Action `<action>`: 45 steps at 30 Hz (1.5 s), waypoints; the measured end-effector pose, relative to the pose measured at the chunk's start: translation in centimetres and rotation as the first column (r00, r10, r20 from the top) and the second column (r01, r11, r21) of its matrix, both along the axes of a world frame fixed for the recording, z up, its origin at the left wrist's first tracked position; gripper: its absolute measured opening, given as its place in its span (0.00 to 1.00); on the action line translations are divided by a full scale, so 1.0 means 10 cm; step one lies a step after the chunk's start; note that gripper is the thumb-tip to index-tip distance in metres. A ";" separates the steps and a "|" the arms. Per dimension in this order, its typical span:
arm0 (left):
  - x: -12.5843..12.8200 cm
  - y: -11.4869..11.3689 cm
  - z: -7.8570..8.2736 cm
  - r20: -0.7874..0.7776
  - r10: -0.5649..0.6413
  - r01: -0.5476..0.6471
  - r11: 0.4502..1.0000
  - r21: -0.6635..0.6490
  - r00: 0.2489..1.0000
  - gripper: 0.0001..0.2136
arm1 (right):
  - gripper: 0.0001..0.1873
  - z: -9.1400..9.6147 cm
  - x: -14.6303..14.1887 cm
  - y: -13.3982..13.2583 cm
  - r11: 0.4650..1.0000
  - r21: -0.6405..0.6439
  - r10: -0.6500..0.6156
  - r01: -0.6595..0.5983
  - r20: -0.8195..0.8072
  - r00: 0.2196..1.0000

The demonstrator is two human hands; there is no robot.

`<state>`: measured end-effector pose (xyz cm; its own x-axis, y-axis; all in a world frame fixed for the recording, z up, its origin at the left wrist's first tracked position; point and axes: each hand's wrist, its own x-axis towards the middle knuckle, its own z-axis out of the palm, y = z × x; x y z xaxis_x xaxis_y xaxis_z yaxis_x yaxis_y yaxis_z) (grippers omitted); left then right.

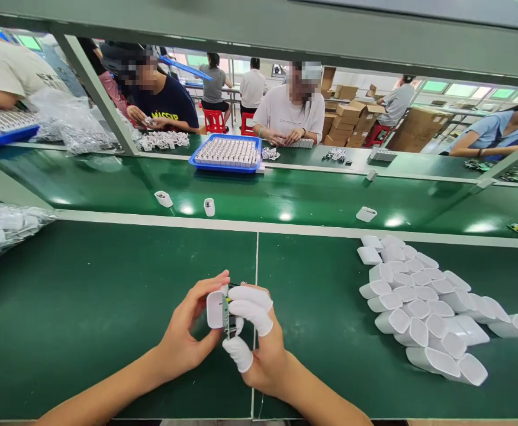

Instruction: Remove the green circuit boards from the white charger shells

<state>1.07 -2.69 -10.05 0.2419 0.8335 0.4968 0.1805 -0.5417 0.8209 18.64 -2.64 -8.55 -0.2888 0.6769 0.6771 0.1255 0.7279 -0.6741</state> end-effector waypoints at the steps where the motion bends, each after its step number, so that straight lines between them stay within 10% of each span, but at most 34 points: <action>1: -0.01 0.00 -0.01 -0.012 0.005 -0.004 1.000 0.023 1.000 0.29 | 0.18 0.01 -0.01 -0.01 0.999 0.034 -0.001 0.001 0.015 1.000; 11: -0.02 0.01 -0.04 -0.028 -0.024 0.025 0.998 0.051 0.999 0.29 | 0.18 0.01 -0.13 0.02 0.967 0.252 -0.035 0.019 0.061 0.998; 45: -0.02 0.06 0.05 -0.141 0.036 -0.037 0.999 -0.010 0.989 0.25 | 0.19 -0.03 -0.23 0.06 0.986 0.101 -0.136 0.135 0.004 0.991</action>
